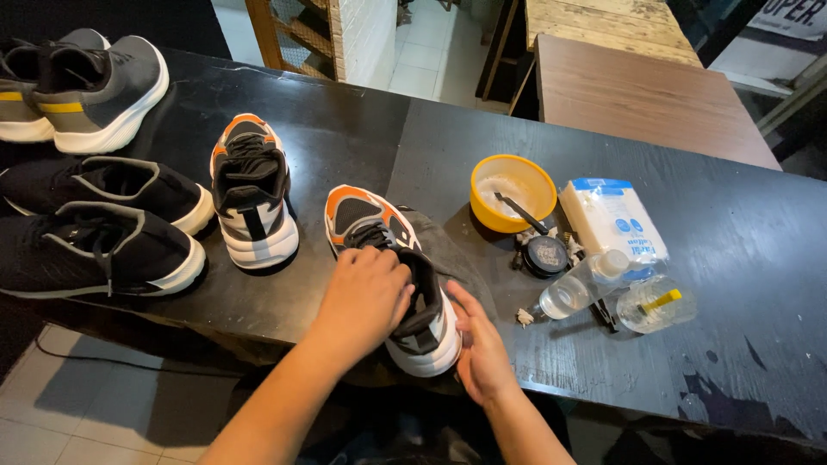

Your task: The person scrubs the white midsole of a sneaker with a small brush, then switches to a larger sneaker and scrubs its white midsole with a larger brush dipped in a cleaning solution. The person handles the shoes and brushes throughout the process.

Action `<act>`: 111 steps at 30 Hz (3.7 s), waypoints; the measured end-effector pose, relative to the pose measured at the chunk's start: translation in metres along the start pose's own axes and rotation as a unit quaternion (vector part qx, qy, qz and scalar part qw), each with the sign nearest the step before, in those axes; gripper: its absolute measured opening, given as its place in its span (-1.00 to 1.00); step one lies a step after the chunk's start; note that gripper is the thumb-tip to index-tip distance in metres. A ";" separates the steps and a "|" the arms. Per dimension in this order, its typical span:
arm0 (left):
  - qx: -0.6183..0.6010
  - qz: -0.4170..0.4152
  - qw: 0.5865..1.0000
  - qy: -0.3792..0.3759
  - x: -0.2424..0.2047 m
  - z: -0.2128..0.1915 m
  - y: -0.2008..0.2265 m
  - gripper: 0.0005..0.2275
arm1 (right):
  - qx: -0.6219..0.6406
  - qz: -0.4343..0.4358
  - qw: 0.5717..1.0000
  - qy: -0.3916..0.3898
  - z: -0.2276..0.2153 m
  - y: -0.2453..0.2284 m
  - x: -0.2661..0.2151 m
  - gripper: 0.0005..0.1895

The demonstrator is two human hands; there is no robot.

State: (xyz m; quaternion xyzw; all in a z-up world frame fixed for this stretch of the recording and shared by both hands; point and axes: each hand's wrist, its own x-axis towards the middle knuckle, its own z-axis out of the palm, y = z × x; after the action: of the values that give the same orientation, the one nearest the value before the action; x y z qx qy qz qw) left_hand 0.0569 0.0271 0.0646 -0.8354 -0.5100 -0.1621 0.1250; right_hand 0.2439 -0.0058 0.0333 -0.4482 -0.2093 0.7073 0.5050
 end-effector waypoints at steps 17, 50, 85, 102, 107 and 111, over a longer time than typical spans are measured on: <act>-0.116 0.022 0.992 -0.039 -0.024 -0.007 0.003 -0.91 | -0.585 -0.413 0.674 -0.181 0.015 -0.040 0.016 -0.37; -0.552 -0.210 0.773 0.232 -0.050 0.022 0.000 -0.55 | -0.442 -0.372 0.811 -0.089 0.007 -0.001 -0.020 -0.39; -0.610 -0.363 0.702 0.061 -0.049 -0.019 -0.055 0.04 | -0.368 -0.441 0.810 -0.115 -0.014 0.009 -0.014 -0.44; -0.177 -0.345 0.866 0.315 -0.064 0.055 -0.150 -0.08 | -0.463 -0.568 0.680 0.034 0.159 -0.011 0.090 -0.58; -0.189 -0.371 0.866 0.277 -0.059 0.041 -0.151 0.09 | -0.553 -0.517 0.651 0.058 0.211 -0.006 0.158 -0.55; -0.201 -0.372 0.866 0.267 -0.057 0.046 -0.158 0.18 | -0.599 -0.414 0.683 0.051 0.244 -0.002 0.192 -0.55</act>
State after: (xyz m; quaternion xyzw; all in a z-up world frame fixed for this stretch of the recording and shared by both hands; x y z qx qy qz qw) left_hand -0.1019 0.0686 0.0067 -0.5158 -0.6864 -0.5124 0.0156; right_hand 0.0215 0.2069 0.0782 -0.5584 -0.7267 0.1255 0.3799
